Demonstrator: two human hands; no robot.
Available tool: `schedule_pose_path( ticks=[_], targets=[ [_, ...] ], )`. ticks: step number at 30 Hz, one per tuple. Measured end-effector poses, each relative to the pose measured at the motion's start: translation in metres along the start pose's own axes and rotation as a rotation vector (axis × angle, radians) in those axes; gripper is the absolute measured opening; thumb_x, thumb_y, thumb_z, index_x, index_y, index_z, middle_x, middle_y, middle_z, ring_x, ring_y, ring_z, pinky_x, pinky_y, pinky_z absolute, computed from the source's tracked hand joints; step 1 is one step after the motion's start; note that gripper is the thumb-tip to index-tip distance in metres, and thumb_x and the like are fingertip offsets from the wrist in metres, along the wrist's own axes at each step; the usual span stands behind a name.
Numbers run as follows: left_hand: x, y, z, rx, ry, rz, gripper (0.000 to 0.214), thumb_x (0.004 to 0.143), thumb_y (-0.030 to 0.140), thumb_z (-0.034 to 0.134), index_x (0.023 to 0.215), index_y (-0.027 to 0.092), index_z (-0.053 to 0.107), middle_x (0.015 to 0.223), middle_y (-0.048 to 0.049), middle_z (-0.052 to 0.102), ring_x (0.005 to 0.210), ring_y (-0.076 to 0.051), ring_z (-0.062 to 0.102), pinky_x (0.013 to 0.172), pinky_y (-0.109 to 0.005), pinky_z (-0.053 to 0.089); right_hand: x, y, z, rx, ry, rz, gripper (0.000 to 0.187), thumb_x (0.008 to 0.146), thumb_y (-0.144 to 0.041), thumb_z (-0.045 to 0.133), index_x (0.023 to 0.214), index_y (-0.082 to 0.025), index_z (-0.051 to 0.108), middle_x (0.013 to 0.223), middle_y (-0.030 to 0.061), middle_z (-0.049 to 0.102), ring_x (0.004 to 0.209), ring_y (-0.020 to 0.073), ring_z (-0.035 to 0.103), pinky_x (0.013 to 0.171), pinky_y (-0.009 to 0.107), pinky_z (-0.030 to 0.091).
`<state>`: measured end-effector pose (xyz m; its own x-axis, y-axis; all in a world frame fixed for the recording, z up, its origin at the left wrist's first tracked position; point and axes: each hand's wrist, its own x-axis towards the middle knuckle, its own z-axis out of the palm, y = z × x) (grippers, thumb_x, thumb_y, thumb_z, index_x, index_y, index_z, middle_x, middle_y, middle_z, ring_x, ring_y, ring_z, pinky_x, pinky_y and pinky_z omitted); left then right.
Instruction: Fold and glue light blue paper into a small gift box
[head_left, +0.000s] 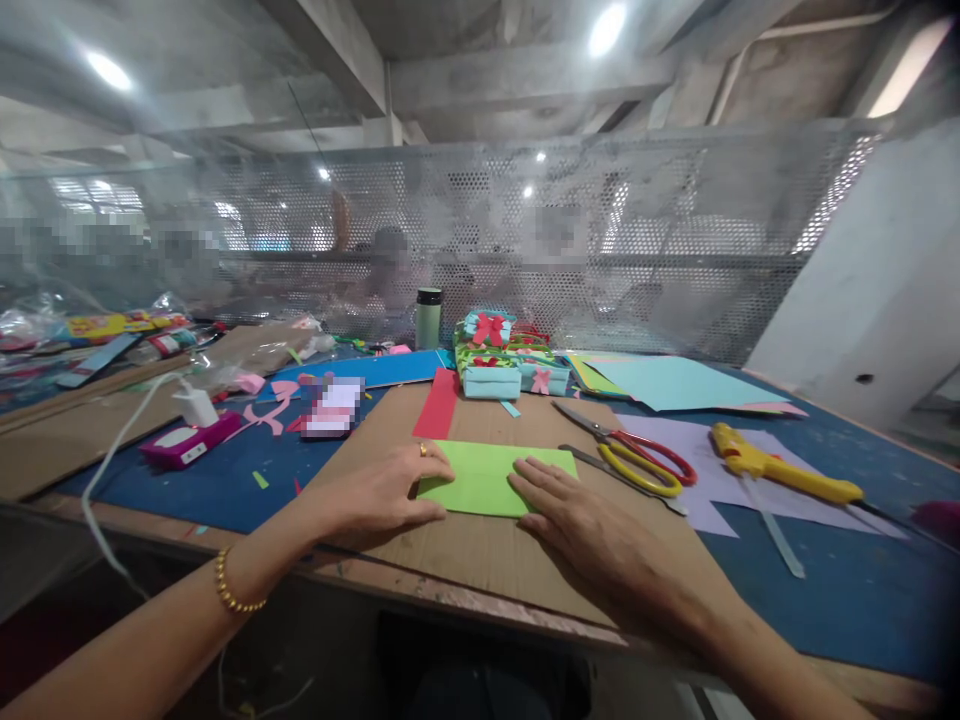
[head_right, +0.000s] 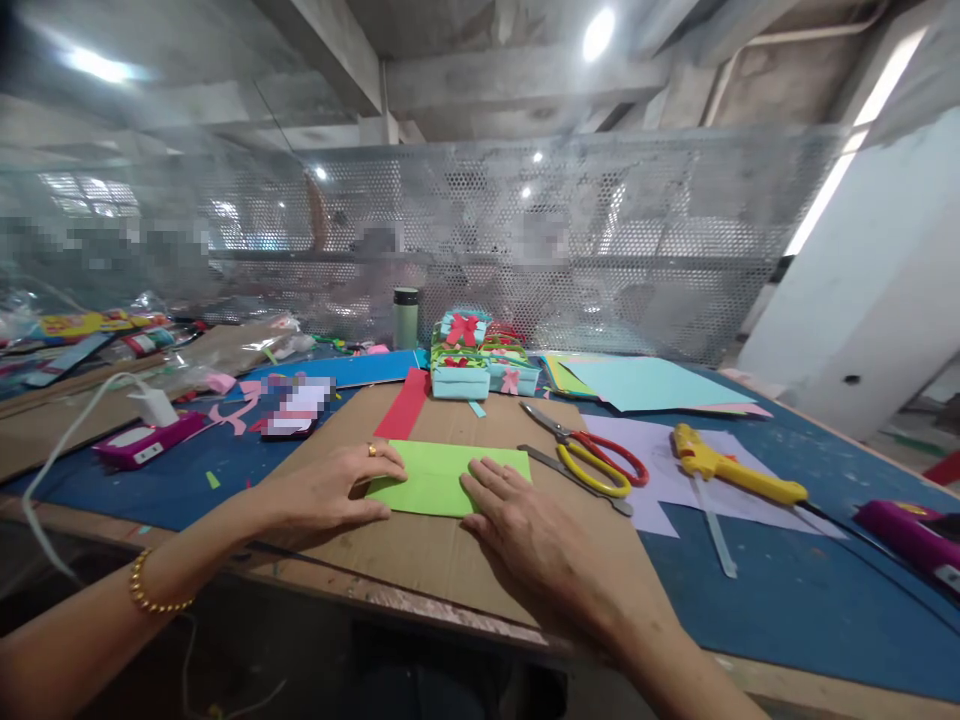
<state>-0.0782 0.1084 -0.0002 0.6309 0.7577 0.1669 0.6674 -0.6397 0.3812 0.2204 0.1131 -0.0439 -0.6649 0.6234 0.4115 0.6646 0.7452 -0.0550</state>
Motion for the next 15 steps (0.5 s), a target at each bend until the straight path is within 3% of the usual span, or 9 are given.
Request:
schedule_pose_path(
  ticks=[6,11,15],
  targets=[
    [-0.003,0.01,0.009,0.105,0.064,0.053,0.029,0.093,0.028,0.058,0.12,0.019,0.065,0.125,-0.0102,0.06,0.113,-0.025,0.059,0.1,-0.038,0.043,-0.001,0.002,-0.002,0.016,0.01,-0.027,0.043,0.097,-0.026,0.053,0.14,-0.02,0.054,0.143,0.0125,0.058,0.136,0.0275,0.051,0.112,0.049,0.044],
    [0.002,0.02,0.022,0.219,0.103,0.041,0.037,0.092,0.034,0.059,0.125,0.017,0.063,0.118,-0.0144,0.057,0.11,-0.029,0.055,0.096,-0.045,0.046,0.0,0.001,-0.002,0.005,0.018,-0.009,0.041,0.096,-0.026,0.055,0.137,-0.021,0.056,0.142,0.0124,0.059,0.135,0.0279,0.051,0.111,0.049,0.046],
    [0.008,0.018,0.03,0.292,0.162,0.08,0.03,0.095,0.035,0.054,0.117,0.017,0.066,0.109,-0.0139,0.057,0.104,-0.029,0.055,0.091,-0.045,0.047,0.001,-0.004,-0.006,0.0,0.02,-0.022,0.037,0.096,-0.024,0.055,0.132,-0.02,0.059,0.138,0.0129,0.061,0.131,0.0283,0.055,0.11,0.049,0.047]
  ],
)
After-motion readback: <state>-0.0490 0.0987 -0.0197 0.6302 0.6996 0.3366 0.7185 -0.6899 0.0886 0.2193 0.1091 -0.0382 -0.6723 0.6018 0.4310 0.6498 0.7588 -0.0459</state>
